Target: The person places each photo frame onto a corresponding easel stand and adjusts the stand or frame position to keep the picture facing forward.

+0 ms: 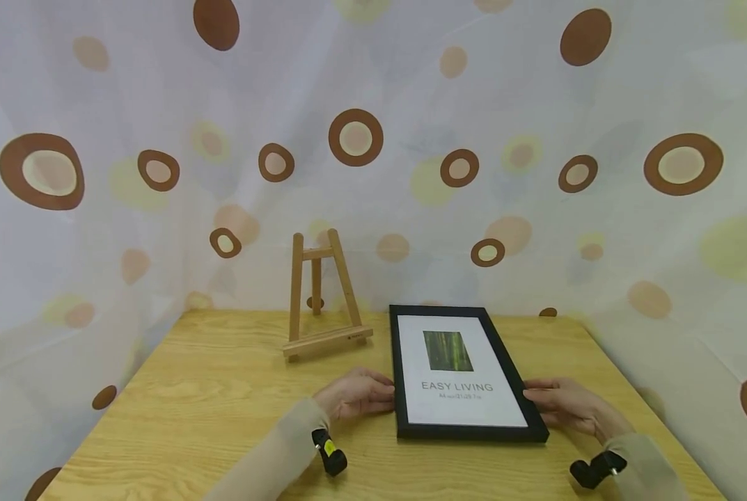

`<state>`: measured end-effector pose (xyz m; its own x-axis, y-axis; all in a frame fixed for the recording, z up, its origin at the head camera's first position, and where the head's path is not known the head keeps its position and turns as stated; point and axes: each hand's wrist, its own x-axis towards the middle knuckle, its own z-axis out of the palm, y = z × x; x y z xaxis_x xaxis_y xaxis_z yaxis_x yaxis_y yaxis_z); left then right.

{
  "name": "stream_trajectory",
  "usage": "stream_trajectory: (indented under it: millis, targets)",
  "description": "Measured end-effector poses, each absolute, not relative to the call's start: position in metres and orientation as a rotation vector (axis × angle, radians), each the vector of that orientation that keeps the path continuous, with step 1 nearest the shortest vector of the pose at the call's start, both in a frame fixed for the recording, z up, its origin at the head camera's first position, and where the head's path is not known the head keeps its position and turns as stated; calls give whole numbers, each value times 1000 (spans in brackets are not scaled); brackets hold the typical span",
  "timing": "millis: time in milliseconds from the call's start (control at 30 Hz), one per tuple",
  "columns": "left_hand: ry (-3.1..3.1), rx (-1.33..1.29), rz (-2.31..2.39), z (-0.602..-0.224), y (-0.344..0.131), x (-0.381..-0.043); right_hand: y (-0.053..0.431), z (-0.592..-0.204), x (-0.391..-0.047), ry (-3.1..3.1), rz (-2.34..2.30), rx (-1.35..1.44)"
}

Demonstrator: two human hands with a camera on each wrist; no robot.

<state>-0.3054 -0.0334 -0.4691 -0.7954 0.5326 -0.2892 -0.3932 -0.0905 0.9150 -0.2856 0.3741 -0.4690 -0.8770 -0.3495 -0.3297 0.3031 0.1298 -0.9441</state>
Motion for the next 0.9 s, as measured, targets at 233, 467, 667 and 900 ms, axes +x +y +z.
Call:
stream_trajectory:
  millis: [233,467,667,900]
  targets:
    - [1541,123,1938,-475,-32,-313,371,-471,-284,1869,-1786,-64]
    - [1513,152,1916,-475,-33,-316,371,-469,-285,1802,-1826,-57]
    - [1474,191,1920,-475,-38,-314,368,-468,-283,1816,-1804,-104]
    - [1477,220,1923,-472,-44,-310,363,-465,-281,1814,-1818,-166]
